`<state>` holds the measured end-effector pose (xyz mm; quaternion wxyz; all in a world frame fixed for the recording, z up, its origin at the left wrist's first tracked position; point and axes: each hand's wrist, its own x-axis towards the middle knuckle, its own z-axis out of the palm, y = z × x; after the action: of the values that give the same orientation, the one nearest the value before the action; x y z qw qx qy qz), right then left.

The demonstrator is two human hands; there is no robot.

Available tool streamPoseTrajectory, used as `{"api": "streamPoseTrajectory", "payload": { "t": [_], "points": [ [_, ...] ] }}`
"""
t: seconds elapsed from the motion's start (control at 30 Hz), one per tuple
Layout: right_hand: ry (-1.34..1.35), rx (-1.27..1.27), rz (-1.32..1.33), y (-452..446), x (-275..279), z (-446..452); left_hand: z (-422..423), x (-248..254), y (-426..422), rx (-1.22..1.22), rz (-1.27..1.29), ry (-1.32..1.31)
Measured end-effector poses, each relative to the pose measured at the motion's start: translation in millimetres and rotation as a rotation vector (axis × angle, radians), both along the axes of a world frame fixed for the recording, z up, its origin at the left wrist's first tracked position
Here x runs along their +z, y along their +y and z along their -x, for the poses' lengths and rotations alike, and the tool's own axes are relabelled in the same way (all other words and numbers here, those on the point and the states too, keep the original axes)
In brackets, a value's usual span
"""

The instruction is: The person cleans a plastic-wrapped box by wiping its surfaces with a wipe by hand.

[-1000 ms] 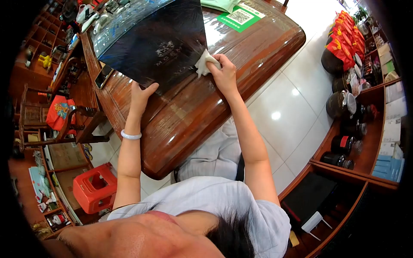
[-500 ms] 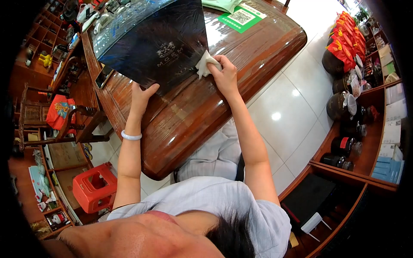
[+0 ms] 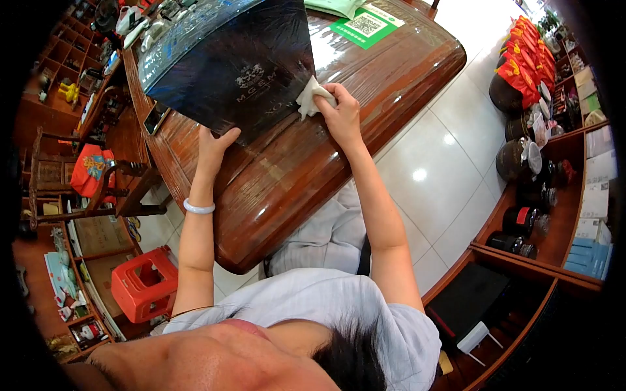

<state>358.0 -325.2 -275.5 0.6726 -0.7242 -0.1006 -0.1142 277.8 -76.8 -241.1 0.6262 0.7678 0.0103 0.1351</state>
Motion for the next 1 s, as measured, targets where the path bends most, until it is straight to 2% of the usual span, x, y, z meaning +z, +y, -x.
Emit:
{"api": "streamPoseTrajectory", "payload": {
  "t": [1.0],
  "points": [
    [0.010,0.006,-0.033,0.7,1.9,1.4,0.8,-1.6,0.7,-0.007,0.023,0.009]
  ]
}}
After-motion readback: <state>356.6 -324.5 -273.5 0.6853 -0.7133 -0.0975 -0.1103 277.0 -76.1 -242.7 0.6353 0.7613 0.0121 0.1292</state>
